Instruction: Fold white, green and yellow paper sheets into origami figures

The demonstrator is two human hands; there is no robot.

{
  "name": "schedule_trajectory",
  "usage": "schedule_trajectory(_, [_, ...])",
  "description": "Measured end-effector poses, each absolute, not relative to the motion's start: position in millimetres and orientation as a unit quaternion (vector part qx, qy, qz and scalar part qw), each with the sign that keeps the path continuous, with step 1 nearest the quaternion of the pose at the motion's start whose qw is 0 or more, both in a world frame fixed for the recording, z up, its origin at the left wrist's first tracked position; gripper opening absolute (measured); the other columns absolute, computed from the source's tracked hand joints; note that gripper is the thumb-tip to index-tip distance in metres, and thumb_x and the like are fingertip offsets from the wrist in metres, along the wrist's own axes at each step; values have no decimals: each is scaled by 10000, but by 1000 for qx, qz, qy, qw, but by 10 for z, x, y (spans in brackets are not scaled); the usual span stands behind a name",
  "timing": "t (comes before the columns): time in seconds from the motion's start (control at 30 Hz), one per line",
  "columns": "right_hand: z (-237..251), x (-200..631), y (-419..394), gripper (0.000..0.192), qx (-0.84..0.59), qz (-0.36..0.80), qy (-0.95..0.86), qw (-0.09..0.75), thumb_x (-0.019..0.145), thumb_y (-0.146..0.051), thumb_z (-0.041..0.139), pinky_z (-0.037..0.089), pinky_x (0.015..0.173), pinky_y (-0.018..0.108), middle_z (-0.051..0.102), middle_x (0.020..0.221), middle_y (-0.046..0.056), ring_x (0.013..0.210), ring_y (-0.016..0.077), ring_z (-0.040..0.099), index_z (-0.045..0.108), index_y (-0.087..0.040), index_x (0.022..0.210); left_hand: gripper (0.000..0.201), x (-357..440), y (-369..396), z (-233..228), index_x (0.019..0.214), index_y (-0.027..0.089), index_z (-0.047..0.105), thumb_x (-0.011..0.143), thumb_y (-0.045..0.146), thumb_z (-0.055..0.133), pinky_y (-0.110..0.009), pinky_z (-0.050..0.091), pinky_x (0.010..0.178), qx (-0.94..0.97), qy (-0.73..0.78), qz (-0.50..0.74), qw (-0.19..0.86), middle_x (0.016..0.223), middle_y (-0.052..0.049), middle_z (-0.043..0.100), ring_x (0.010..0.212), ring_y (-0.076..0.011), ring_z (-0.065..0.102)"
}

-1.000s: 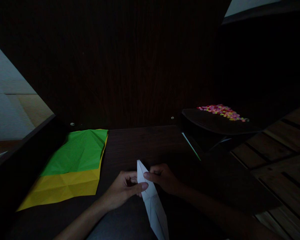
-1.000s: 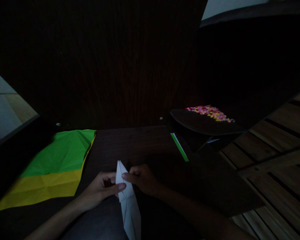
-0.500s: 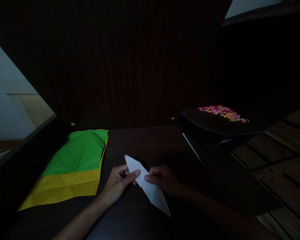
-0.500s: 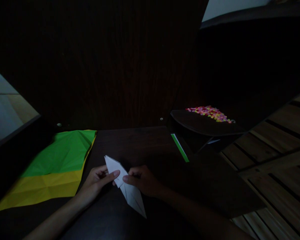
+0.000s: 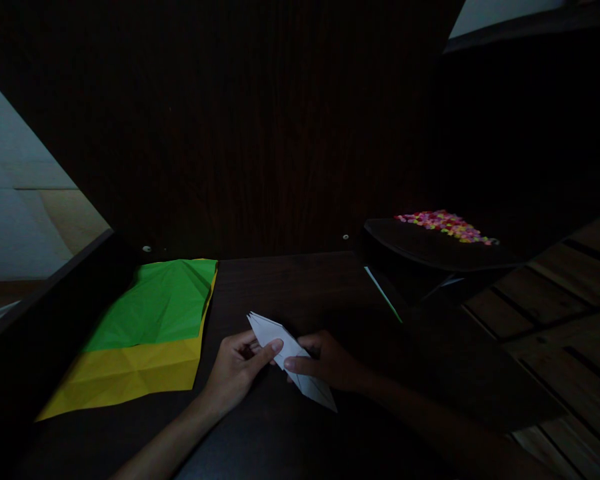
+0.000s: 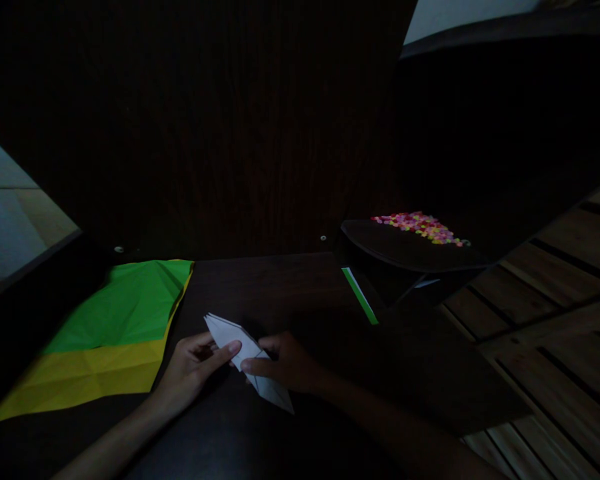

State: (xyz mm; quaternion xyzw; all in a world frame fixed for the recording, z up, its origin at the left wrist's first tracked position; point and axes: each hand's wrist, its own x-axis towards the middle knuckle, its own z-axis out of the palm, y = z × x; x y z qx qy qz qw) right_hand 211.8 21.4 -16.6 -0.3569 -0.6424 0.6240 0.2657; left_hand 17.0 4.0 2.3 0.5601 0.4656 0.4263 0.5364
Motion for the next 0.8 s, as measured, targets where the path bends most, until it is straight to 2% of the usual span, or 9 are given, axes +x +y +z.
schedule_trajectory(0.1, [-171, 2123, 215, 323, -362, 617, -649, 258, 786, -429, 659, 412, 580, 239, 687, 714, 43, 623, 149, 588, 709, -110, 774, 219, 182, 22, 44, 705, 132, 698, 770, 342, 691, -219, 450, 531, 565, 453, 430, 540, 627, -18, 690, 564, -150, 600])
schedule_trajectory(0.33, [-199, 2123, 210, 276, -380, 598, -661, 248, 780, -381, 650, 387, 517, 217, 681, 669, 28, 573, 142, 583, 698, -112, 741, 233, 174, 26, -17, 754, 122, 708, 786, 349, 674, -246, 478, 576, 578, 459, 415, 532, 704, -54, 720, 632, -183, 632])
schedule_trajectory(0.53, [-231, 2106, 196, 255, -376, 596, -657, 269, 751, -366, 672, 394, 518, 217, 668, 635, 17, 558, 136, 576, 701, -120, 695, 219, 178, 10, -30, 703, 131, 702, 792, 330, 675, -217, 434, 517, 594, 460, 414, 515, 621, -25, 686, 553, -148, 589])
schedule_trajectory(0.67, [-204, 2084, 178, 264, -367, 600, -655, 277, 736, -383, 702, 427, 572, 230, 685, 656, 23, 598, 145, 599, 714, -125, 682, 194, 182, -4, -2, 715, 146, 710, 821, 298, 651, -218, 451, 537, 608, 434, 413, 521, 647, -26, 713, 580, -157, 622])
schedule_trajectory(0.8, [-207, 2086, 167, 260, -366, 599, -659, 270, 750, -376, 692, 412, 543, 222, 685, 636, 23, 564, 136, 593, 718, -126, 685, 196, 190, -15, 2, 698, 147, 710, 821, 290, 654, -217, 460, 534, 616, 431, 415, 513, 631, -22, 712, 574, -159, 632])
